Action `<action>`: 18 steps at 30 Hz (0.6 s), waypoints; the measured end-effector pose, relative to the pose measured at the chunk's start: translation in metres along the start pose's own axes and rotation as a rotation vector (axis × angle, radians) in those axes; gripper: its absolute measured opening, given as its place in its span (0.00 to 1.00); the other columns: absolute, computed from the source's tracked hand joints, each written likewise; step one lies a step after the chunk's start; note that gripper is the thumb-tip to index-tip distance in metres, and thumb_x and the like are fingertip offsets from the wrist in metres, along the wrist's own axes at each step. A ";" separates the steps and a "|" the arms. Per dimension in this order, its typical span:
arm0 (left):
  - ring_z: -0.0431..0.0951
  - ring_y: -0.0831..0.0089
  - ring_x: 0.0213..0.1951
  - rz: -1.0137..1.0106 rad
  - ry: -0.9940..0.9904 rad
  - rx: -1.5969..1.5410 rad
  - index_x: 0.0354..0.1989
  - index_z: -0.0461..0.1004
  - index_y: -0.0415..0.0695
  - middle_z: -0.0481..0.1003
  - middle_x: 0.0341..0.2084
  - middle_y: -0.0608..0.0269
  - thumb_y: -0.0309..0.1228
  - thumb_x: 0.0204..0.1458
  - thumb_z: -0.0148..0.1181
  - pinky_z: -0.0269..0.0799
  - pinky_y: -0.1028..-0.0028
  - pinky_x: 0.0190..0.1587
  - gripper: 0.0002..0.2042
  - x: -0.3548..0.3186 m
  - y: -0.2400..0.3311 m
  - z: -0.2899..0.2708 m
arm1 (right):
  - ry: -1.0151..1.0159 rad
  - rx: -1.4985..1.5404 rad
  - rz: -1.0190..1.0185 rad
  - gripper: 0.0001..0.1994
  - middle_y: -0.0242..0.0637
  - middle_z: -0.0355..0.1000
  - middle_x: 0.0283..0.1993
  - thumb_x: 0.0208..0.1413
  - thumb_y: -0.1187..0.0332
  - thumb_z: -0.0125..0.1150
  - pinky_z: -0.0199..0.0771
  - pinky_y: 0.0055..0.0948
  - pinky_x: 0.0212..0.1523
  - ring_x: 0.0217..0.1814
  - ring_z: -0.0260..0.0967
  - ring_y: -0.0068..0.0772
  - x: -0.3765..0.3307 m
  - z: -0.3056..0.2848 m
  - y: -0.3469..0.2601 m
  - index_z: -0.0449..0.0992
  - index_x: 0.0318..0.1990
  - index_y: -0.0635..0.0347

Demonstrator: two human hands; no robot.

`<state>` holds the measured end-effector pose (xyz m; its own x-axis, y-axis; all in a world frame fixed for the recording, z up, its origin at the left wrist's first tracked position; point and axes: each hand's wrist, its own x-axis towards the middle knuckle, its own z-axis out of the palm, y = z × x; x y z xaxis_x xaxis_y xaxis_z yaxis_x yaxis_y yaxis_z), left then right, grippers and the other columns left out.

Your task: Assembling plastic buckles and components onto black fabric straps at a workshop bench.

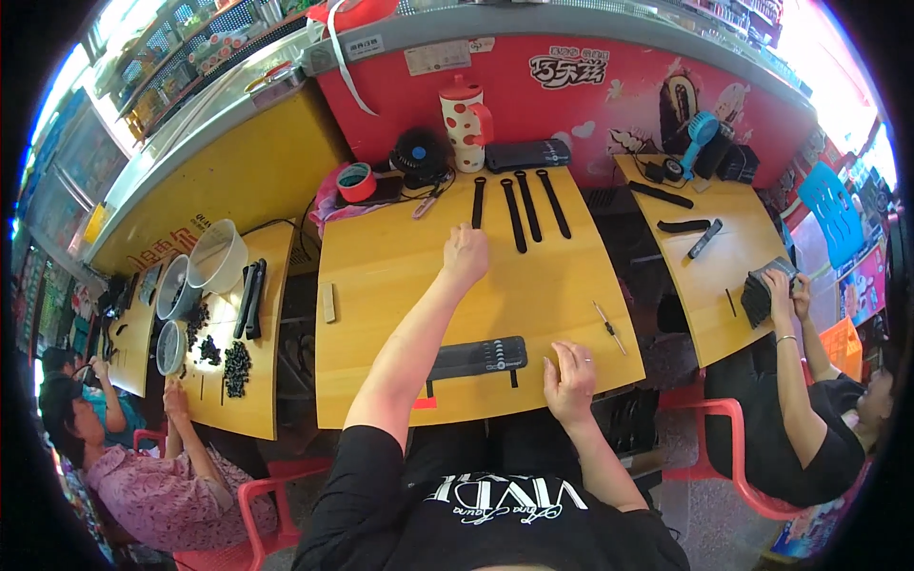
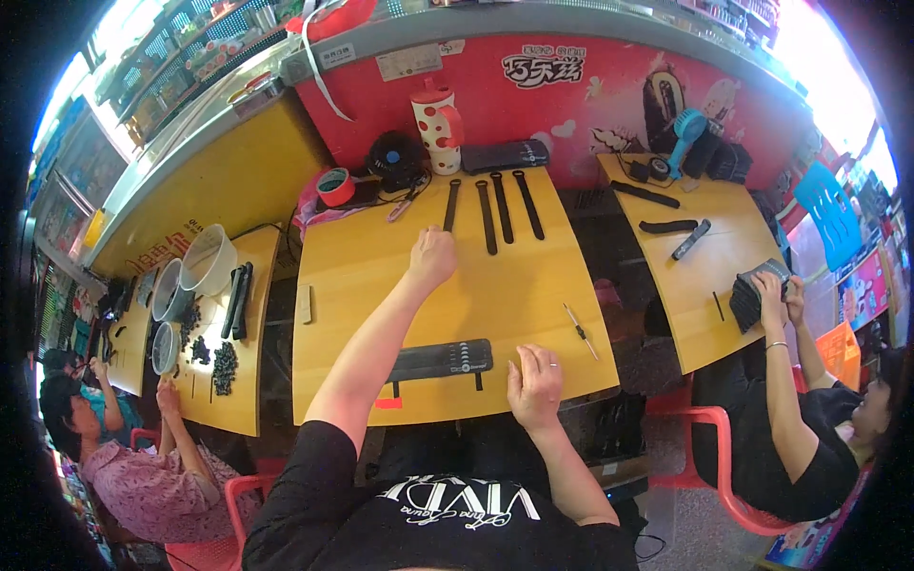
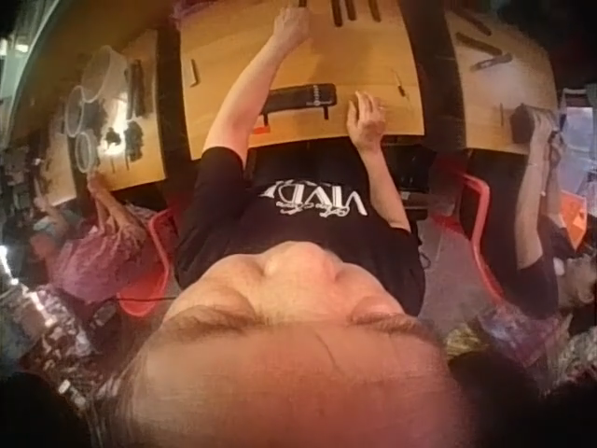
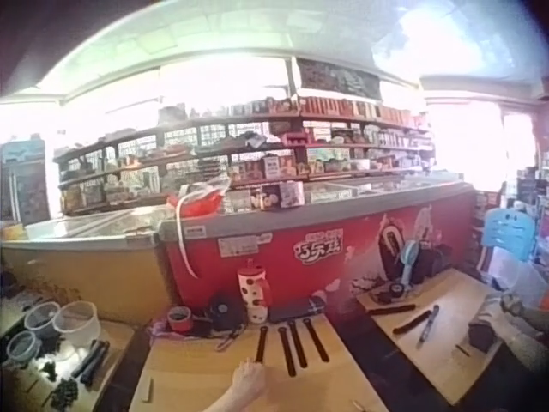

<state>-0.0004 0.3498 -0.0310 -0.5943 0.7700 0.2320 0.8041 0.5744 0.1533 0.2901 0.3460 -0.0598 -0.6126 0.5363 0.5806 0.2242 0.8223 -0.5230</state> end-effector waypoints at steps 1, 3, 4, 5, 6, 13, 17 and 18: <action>0.76 0.52 0.44 0.034 -0.046 0.006 0.32 0.79 0.36 0.75 0.37 0.46 0.20 0.43 0.58 0.76 0.63 0.43 0.07 0.003 -0.001 0.001 | 0.002 -0.012 -0.006 0.15 0.49 0.71 0.44 0.47 0.78 0.62 0.69 0.42 0.48 0.47 0.69 0.52 -0.001 0.000 0.001 0.72 0.45 0.68; 0.77 0.53 0.42 0.013 -0.110 0.003 0.32 0.79 0.36 0.77 0.34 0.46 0.20 0.44 0.58 0.77 0.63 0.41 0.07 0.012 0.002 -0.001 | -0.004 -0.009 0.004 0.15 0.48 0.71 0.45 0.47 0.77 0.62 0.69 0.42 0.49 0.48 0.68 0.52 -0.003 0.000 0.000 0.73 0.44 0.68; 0.79 0.53 0.40 -0.006 -0.185 0.008 0.31 0.79 0.36 0.78 0.32 0.47 0.20 0.44 0.58 0.78 0.63 0.40 0.07 0.015 0.006 -0.004 | -0.012 0.003 0.027 0.14 0.48 0.71 0.45 0.48 0.76 0.61 0.68 0.43 0.50 0.49 0.68 0.51 -0.004 0.000 0.000 0.73 0.44 0.68; 0.79 0.53 0.40 -0.005 -0.176 -0.002 0.31 0.79 0.36 0.78 0.32 0.47 0.20 0.44 0.58 0.78 0.63 0.40 0.07 0.013 0.004 -0.001 | -0.010 -0.007 0.018 0.14 0.48 0.71 0.45 0.48 0.76 0.61 0.68 0.43 0.50 0.49 0.68 0.51 -0.006 0.000 0.000 0.73 0.44 0.68; 0.80 0.56 0.37 -0.077 -0.015 -0.085 0.29 0.79 0.35 0.78 0.29 0.48 0.20 0.44 0.58 0.78 0.65 0.37 0.05 0.008 -0.010 0.006 | -0.013 0.016 0.009 0.14 0.47 0.71 0.45 0.48 0.76 0.61 0.68 0.43 0.50 0.48 0.68 0.51 -0.006 0.003 -0.001 0.73 0.44 0.67; 0.80 0.68 0.24 -0.556 -0.024 -1.818 0.34 0.72 0.34 0.79 0.30 0.49 0.19 0.51 0.57 0.75 0.75 0.23 0.03 -0.071 -0.042 -0.056 | 0.013 0.179 0.088 0.11 0.45 0.72 0.42 0.49 0.77 0.62 0.71 0.37 0.45 0.43 0.70 0.47 -0.007 0.004 0.000 0.75 0.42 0.67; 0.80 0.70 0.24 -0.518 -0.074 -1.994 0.36 0.70 0.36 0.79 0.32 0.48 0.20 0.54 0.57 0.73 0.78 0.20 0.04 -0.178 -0.009 -0.094 | -0.150 0.716 0.344 0.07 0.36 0.73 0.37 0.57 0.76 0.60 0.70 0.24 0.37 0.36 0.70 0.28 0.004 0.007 -0.041 0.76 0.42 0.67; 0.80 0.70 0.23 -0.502 -0.087 -1.992 0.37 0.69 0.36 0.80 0.33 0.48 0.20 0.55 0.57 0.72 0.78 0.20 0.04 -0.202 -0.002 -0.093 | -0.279 0.876 0.389 0.06 0.31 0.72 0.37 0.60 0.75 0.58 0.69 0.20 0.37 0.37 0.67 0.19 0.008 0.008 -0.054 0.76 0.42 0.68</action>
<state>0.1190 0.1674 0.0110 -0.6717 0.7181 -0.1821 -0.5244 -0.2874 0.8015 0.2669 0.3043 -0.0324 -0.7965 0.5824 0.1627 -0.1223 0.1083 -0.9866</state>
